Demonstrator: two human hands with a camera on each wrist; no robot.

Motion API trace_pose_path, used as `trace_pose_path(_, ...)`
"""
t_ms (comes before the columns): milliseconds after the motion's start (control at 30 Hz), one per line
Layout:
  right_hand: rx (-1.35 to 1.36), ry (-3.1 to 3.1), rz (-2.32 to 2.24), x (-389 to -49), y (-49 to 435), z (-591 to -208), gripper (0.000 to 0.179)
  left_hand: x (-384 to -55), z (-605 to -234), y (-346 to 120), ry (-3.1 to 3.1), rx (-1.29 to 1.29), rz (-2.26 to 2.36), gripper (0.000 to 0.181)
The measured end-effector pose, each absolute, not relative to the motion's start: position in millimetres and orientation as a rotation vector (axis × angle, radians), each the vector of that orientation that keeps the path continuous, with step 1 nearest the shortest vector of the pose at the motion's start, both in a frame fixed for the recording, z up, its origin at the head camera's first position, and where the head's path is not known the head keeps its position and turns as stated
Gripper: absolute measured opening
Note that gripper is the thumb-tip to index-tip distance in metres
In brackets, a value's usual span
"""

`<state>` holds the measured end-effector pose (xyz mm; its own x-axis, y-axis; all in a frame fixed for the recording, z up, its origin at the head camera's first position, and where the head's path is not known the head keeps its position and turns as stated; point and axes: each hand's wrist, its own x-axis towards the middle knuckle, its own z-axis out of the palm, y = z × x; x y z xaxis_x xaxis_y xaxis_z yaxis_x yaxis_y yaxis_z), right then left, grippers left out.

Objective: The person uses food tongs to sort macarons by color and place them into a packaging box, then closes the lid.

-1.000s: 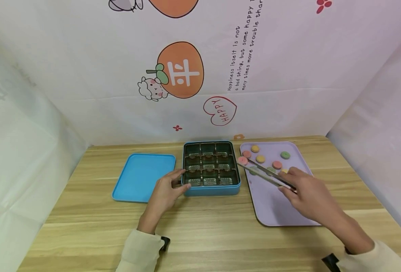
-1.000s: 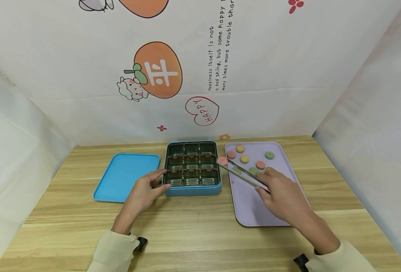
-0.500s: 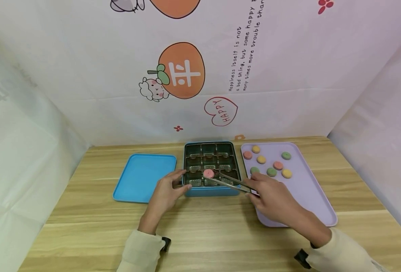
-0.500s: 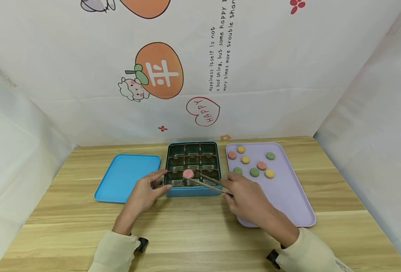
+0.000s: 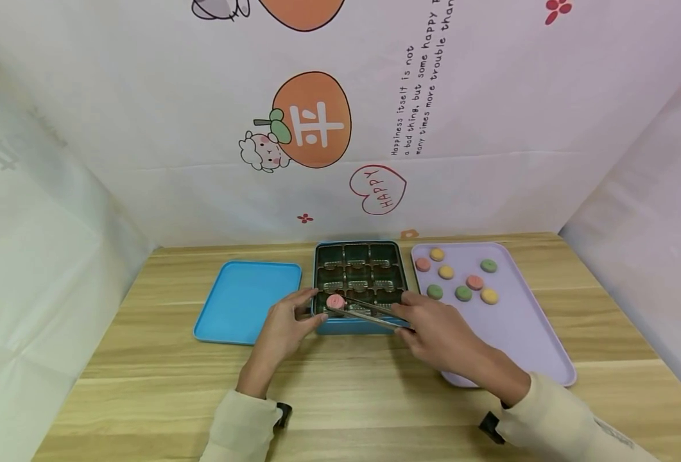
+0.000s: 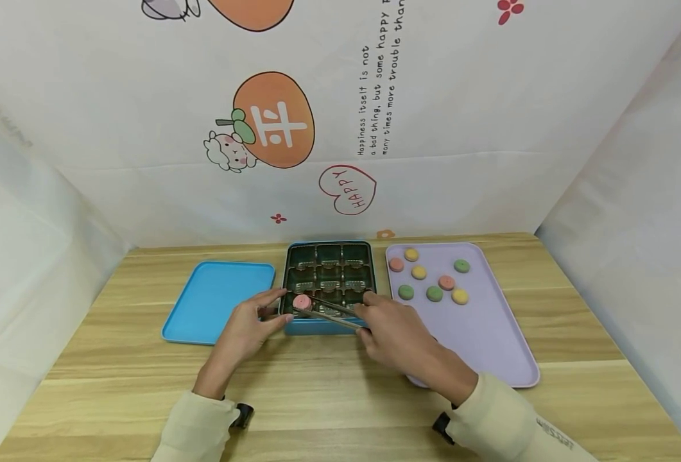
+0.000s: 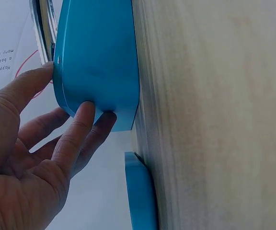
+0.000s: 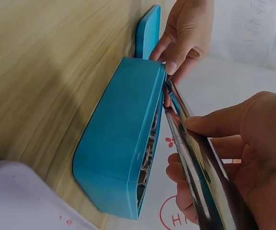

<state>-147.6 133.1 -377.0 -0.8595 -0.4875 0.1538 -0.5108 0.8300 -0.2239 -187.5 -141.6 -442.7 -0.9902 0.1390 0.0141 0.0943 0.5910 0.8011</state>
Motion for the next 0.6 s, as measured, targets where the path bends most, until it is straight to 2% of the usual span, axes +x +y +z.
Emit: trace_pose_path(600, 0.826, -2.985, 0.379, -159, 124, -377, 0.030, -189, -443, -142, 2.755, 0.218, 1.392, 0.059)
